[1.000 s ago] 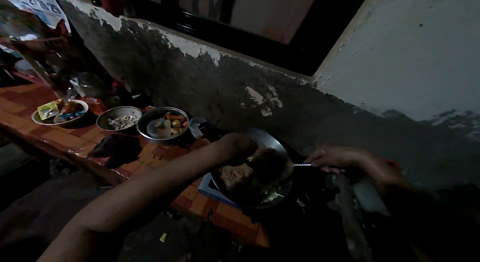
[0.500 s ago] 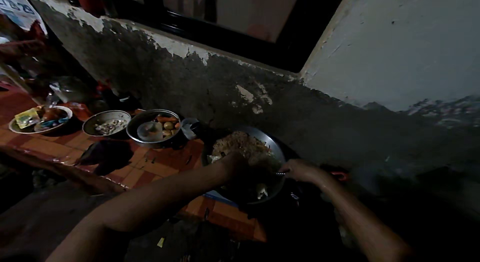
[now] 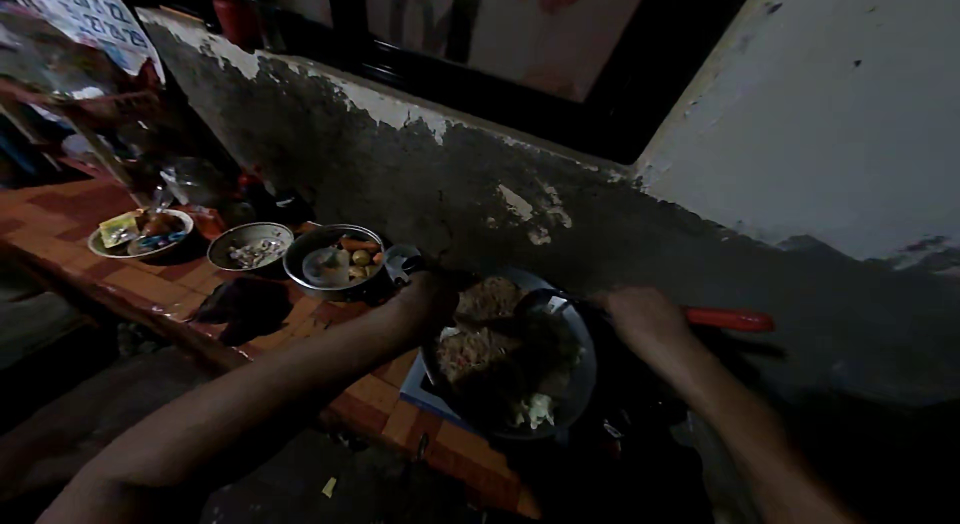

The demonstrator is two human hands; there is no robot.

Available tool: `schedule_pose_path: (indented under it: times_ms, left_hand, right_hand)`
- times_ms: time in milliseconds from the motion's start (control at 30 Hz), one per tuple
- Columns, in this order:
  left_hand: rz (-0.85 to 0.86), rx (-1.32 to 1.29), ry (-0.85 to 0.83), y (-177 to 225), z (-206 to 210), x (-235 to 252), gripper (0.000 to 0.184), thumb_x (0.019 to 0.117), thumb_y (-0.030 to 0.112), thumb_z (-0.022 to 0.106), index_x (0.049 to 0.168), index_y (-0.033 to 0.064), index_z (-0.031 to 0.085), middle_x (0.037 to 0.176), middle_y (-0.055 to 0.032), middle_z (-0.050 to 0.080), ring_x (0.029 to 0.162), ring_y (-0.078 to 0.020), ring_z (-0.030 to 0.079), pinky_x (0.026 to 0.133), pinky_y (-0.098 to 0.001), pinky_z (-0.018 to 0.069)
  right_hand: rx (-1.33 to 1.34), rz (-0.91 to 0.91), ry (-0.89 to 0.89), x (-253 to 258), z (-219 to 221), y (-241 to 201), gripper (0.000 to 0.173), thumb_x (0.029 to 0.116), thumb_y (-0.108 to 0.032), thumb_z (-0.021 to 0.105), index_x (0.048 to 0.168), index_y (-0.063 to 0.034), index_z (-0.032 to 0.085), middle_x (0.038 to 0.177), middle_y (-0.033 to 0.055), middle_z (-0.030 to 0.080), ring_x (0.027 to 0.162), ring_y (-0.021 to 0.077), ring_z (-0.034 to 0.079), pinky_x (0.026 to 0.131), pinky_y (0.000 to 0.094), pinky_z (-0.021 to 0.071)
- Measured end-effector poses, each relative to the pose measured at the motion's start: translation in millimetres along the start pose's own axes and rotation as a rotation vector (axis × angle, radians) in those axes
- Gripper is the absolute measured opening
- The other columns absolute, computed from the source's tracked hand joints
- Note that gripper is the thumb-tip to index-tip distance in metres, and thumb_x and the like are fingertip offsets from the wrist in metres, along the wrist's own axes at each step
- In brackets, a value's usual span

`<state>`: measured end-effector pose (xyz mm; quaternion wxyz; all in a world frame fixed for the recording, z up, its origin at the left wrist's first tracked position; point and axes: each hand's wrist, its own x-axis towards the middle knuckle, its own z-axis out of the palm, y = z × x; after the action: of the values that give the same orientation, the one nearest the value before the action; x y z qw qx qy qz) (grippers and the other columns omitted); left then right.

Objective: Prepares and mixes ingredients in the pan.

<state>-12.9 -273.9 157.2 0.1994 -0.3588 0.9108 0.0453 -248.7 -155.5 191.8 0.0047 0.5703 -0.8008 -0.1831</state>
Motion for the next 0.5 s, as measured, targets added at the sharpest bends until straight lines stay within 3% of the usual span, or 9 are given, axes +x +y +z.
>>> schedule_pose_path:
  times_ms: [100,200,300,400,500]
  left_hand:
    - [-0.066,-0.052,-0.063,1.9,6.9,20.2,0.042,0.1021,0.014,0.061,0.138,-0.0065,0.055,0.136,-0.0319,0.056,0.127,-0.0513,0.054,0.098,-0.0656,0.0472]
    - [-0.076,-0.111,-0.066,13.0,12.4,30.1,0.047,0.1008,0.012,0.061,0.142,-0.0066,0.049,0.139,-0.0333,0.053,0.128,-0.054,0.052,0.099,-0.0667,0.0472]
    - [-0.023,-0.072,-0.099,23.1,17.1,39.8,0.034,0.1015,0.005,0.057,0.13,-0.0128,0.057,0.139,-0.0325,0.053,0.129,-0.0533,0.051,0.101,-0.0656,0.0463]
    - [0.021,-0.001,-0.124,25.2,24.6,54.0,0.03,0.0997,0.0,0.057,0.127,-0.0118,0.059,0.135,-0.03,0.057,0.128,-0.0503,0.053,0.099,-0.0636,0.0479]
    - [0.037,-0.036,-0.091,17.9,25.0,58.8,0.03,0.0976,-0.005,0.057,0.127,-0.0106,0.059,0.131,-0.0303,0.06,0.122,-0.0501,0.057,0.096,-0.0633,0.0493]
  right_hand:
    - [0.044,0.002,0.07,37.7,14.7,-3.3,0.029,0.1033,-0.009,0.058,0.13,-0.0135,0.07,0.124,0.0211,0.068,0.113,0.0421,0.066,0.092,0.059,0.053]
    - [0.086,-0.025,0.091,76.8,35.0,-11.1,0.037,0.1052,-0.007,0.052,0.14,-0.0145,0.064,0.129,0.0233,0.065,0.118,0.0427,0.064,0.096,0.0578,0.052]
    - [0.126,-0.105,-0.05,101.8,45.7,-21.8,0.04,0.1061,-0.003,0.047,0.144,-0.0091,0.059,0.136,0.026,0.061,0.127,0.0446,0.058,0.106,0.0588,0.0459]
    - [0.253,-0.26,-0.24,122.0,62.4,-19.7,0.037,0.1066,-0.009,0.049,0.142,-0.0072,0.06,0.137,0.0262,0.061,0.131,0.0442,0.056,0.11,0.0607,0.0418]
    - [0.462,-0.389,-0.34,141.3,85.2,-9.9,0.034,0.1033,-0.011,0.058,0.136,0.0001,0.064,0.131,0.0283,0.063,0.122,0.0427,0.061,0.106,0.0596,0.0444]
